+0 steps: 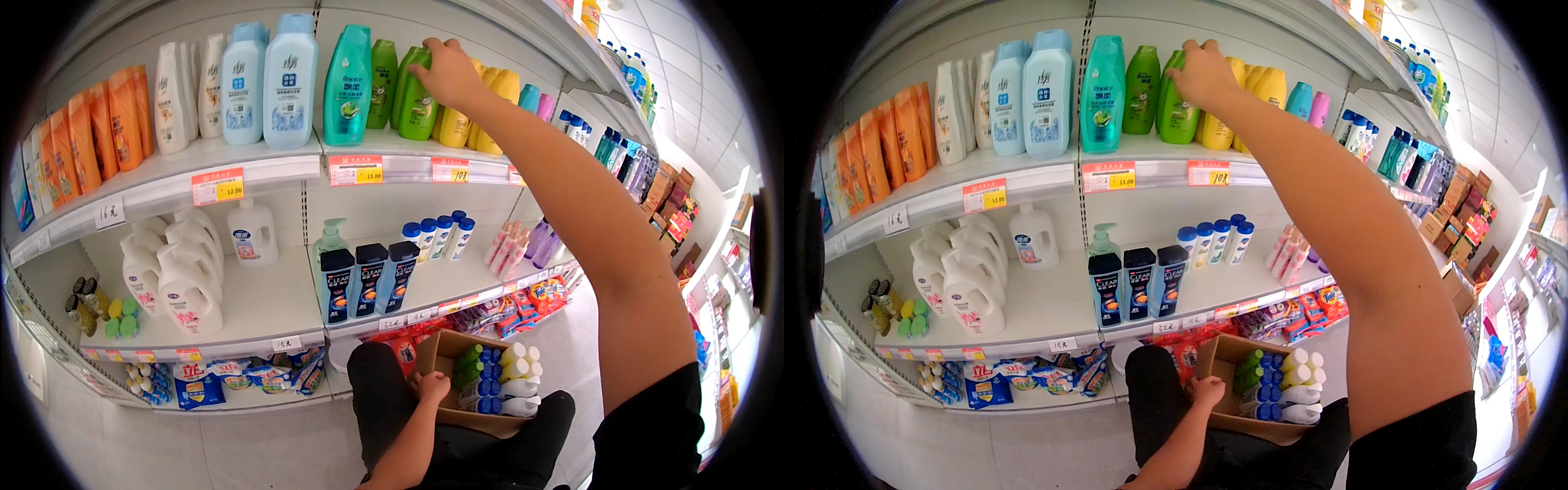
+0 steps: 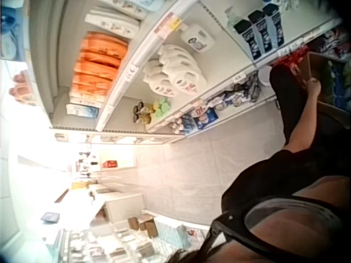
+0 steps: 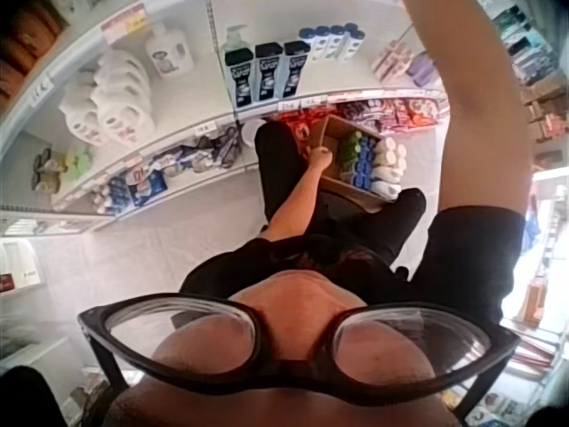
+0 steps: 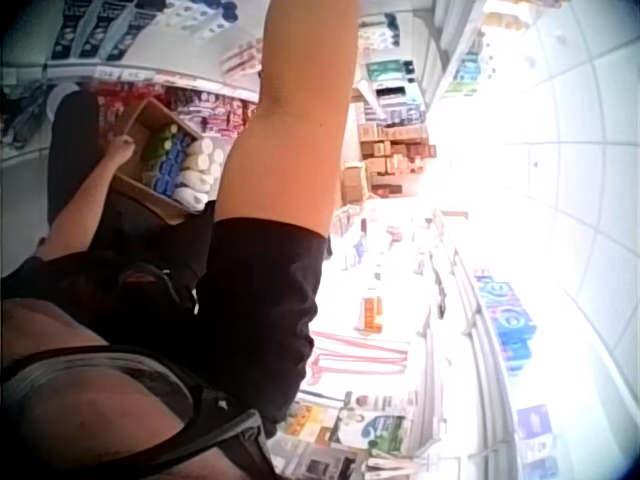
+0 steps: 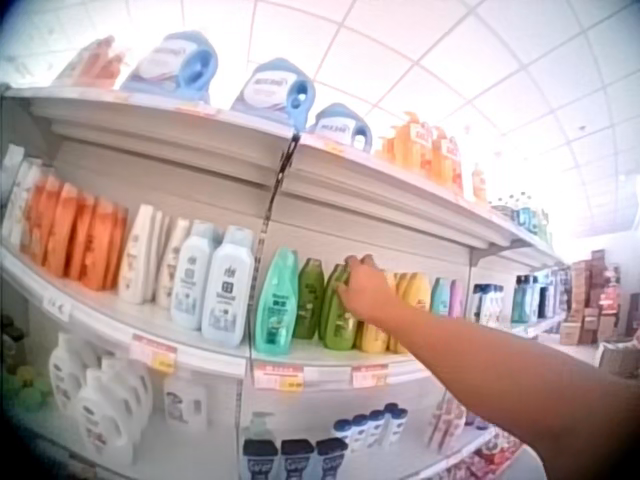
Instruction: The person sits on the floor in a store aisle and restocks shelves with various personal care products. They take bottles and tubes from a cardboard box on their lap and place them onto the shelves, organizing them by type and color.
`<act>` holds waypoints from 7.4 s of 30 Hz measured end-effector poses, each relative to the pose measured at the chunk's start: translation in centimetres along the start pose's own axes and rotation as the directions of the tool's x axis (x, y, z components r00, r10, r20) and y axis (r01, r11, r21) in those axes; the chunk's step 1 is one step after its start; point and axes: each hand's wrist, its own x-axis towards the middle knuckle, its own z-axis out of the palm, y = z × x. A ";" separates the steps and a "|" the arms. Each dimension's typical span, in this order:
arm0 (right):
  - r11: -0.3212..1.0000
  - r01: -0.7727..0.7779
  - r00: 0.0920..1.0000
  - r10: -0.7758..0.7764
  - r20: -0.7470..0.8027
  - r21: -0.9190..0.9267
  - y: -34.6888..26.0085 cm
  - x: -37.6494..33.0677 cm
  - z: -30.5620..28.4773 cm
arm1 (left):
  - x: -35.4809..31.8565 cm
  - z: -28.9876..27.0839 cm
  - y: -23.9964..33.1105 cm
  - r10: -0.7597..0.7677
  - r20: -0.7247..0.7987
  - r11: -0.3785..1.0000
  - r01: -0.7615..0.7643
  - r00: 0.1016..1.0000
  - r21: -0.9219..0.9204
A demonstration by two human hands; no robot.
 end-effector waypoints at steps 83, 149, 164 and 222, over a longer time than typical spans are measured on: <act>0.731 -0.124 0.990 0.134 0.038 0.671 -1.5 -4.1 -11.3 | -0.3 -0.1 -0.2 0.038 -0.058 0.997 -0.034 0.998 0.075; 0.443 -0.578 0.619 -0.309 0.722 0.685 3.9 -17.2 -7.9 | -0.2 -0.3 -0.6 0.066 -0.090 0.992 -0.056 0.994 0.115; 0.661 -0.645 0.218 0.641 0.736 -0.384 15.3 -61.0 11.5 | -0.6 -1.0 -0.1 0.036 -0.004 0.987 -0.035 0.999 0.158; 0.850 -0.160 0.955 0.004 0.298 0.503 -3.3 -0.4 -5.3 | 1.0 0.6 -0.9 -0.005 0.033 0.993 0.001 0.999 0.117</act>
